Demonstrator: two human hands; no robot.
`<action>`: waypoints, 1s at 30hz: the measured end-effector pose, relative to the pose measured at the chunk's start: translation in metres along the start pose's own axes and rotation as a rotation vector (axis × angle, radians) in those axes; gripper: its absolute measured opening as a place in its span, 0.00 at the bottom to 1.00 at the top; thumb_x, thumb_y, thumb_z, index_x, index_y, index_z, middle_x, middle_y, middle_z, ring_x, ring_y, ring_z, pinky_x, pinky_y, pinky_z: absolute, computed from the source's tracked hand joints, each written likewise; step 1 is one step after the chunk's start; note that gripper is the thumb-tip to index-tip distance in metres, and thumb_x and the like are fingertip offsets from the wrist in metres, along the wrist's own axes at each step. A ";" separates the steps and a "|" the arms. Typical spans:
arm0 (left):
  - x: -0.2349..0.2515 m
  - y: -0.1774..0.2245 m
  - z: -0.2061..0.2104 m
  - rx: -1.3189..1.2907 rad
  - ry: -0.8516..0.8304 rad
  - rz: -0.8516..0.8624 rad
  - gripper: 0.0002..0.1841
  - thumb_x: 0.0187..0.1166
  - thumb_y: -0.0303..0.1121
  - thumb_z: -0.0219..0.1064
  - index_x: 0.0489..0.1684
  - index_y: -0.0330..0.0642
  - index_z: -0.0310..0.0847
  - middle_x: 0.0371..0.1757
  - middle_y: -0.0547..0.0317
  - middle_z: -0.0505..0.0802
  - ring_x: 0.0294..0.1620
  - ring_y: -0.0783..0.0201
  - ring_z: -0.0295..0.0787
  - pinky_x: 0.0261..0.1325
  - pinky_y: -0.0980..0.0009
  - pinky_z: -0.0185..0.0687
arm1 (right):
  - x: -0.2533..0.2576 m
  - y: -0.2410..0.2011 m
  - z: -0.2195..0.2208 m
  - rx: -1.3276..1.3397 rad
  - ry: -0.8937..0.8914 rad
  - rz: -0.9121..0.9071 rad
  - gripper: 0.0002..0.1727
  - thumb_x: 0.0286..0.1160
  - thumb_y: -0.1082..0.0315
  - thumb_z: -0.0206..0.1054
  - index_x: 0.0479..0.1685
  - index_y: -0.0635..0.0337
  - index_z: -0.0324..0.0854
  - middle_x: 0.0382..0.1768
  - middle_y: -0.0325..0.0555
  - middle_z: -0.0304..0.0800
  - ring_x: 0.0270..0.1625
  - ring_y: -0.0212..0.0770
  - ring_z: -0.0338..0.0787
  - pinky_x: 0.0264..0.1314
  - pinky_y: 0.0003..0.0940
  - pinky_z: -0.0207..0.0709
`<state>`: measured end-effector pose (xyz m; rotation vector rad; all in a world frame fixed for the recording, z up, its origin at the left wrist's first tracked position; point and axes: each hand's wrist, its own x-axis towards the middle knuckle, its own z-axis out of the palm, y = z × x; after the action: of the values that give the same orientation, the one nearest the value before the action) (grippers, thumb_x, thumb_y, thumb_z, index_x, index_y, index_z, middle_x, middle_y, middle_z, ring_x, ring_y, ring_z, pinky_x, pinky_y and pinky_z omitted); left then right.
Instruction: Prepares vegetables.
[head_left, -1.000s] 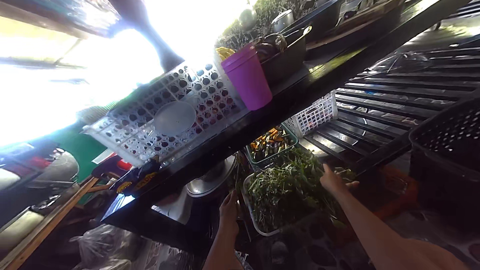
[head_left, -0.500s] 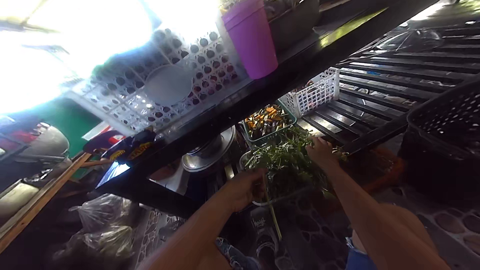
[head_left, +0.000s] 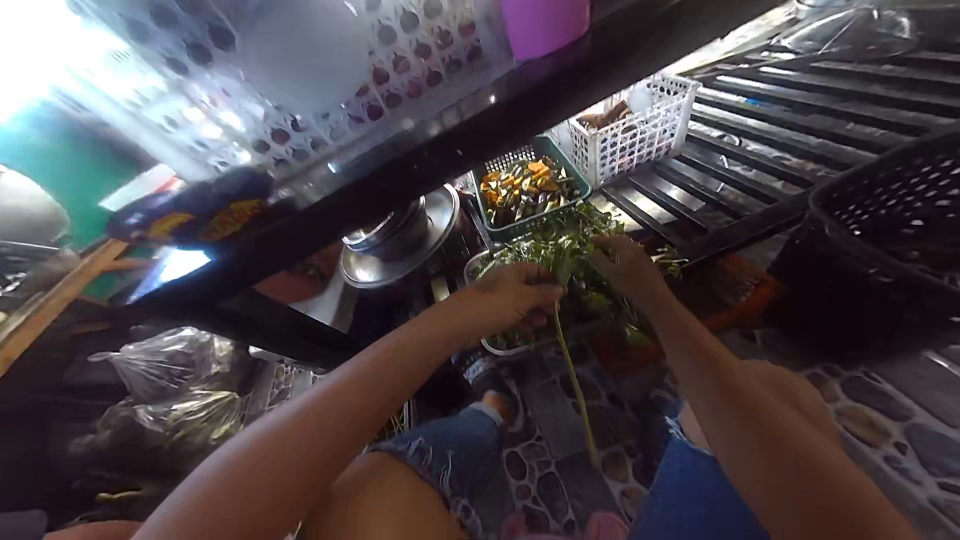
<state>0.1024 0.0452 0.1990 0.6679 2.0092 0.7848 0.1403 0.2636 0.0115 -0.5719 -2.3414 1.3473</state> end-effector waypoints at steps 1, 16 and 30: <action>0.007 -0.001 0.000 0.081 0.020 0.033 0.16 0.92 0.35 0.56 0.69 0.36 0.76 0.46 0.55 0.87 0.41 0.68 0.84 0.47 0.70 0.82 | -0.004 -0.003 0.000 0.042 -0.050 -0.034 0.23 0.91 0.60 0.59 0.77 0.62 0.78 0.74 0.64 0.81 0.77 0.62 0.79 0.80 0.63 0.68; 0.127 -0.057 -0.001 0.121 0.248 0.239 0.14 0.87 0.35 0.63 0.63 0.38 0.82 0.52 0.50 0.91 0.39 0.64 0.91 0.47 0.64 0.89 | -0.007 -0.034 0.023 0.463 -0.163 0.082 0.27 0.85 0.59 0.64 0.82 0.51 0.67 0.56 0.37 0.87 0.48 0.29 0.88 0.47 0.27 0.84; 0.144 -0.071 0.012 -0.244 0.313 0.252 0.12 0.90 0.30 0.55 0.62 0.39 0.81 0.53 0.50 0.92 0.48 0.61 0.93 0.49 0.62 0.91 | -0.006 -0.012 0.038 0.514 -0.054 -0.175 0.07 0.79 0.73 0.69 0.49 0.54 0.81 0.45 0.28 0.92 0.44 0.26 0.93 0.52 0.27 0.91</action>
<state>0.0303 0.1021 0.0672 0.6958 2.0795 1.3318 0.1245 0.2278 0.0032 -0.1716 -1.9109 1.7989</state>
